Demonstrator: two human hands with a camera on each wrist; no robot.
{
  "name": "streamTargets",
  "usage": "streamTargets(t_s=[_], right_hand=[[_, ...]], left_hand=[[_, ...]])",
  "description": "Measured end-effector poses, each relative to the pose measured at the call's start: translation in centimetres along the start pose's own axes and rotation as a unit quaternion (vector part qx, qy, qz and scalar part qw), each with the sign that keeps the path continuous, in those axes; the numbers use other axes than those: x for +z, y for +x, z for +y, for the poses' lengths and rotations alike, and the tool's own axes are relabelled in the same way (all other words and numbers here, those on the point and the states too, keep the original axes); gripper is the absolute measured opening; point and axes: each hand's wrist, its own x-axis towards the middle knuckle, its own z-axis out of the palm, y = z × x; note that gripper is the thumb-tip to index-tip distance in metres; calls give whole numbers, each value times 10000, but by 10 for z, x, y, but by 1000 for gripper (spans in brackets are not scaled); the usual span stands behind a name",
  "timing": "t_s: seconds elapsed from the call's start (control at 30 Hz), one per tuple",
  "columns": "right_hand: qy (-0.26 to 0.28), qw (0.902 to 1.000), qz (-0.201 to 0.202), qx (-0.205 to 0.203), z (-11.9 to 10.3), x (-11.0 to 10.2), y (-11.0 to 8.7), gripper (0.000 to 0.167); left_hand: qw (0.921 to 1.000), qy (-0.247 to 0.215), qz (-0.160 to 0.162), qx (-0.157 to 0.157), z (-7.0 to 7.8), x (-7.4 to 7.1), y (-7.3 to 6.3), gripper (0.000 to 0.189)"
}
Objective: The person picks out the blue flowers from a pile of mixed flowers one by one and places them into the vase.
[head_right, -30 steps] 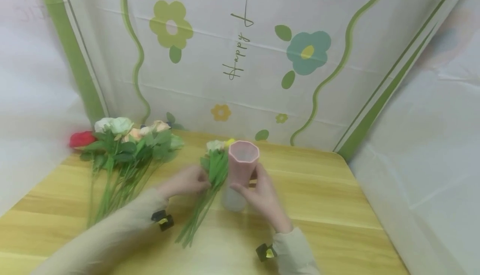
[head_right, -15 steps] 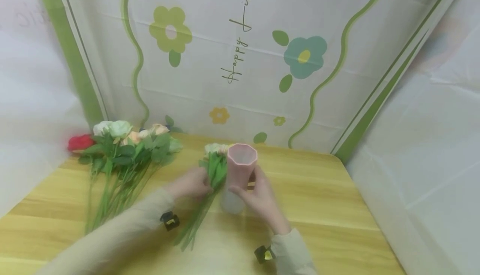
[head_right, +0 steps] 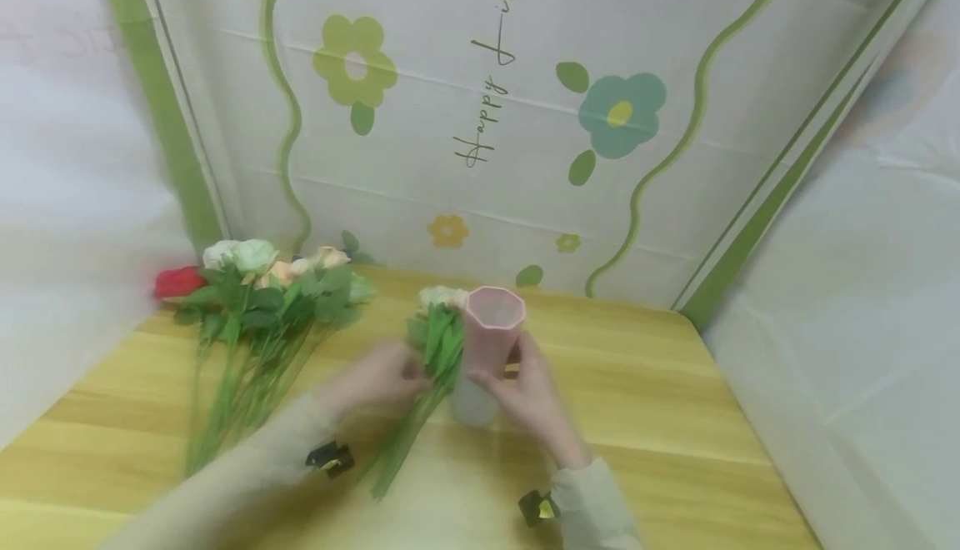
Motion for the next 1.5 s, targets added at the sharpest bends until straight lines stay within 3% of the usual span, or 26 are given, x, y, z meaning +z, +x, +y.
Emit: streamTargets(t_s=[0.4,0.53,0.77,1.1,1.3,1.5], right_hand=[[-33,9999,-14,101,3,1,-1,65],[-26,10000,40,62,1,1,-1,67],[-14,10000,17,18,0,0,0,67],[-39,10000,6,-35,4,0,1,65],[-108,9999,31,-23,1,0,2,65],[-137,9999,-23,-22,-28,-3,-1,62]], left_hand=[[9994,-219,260,22,-3,-12,-18,37],[9992,-84,378,62,-2,-17,-21,38],[9981,181,548,-212,-2,-23,-22,38],[9951,539,741,-372,-7,-34,-26,34],[9889,812,919,-839,-23,-57,-33,36],[9787,1031,1180,-1329,-58,-98,-55,46]])
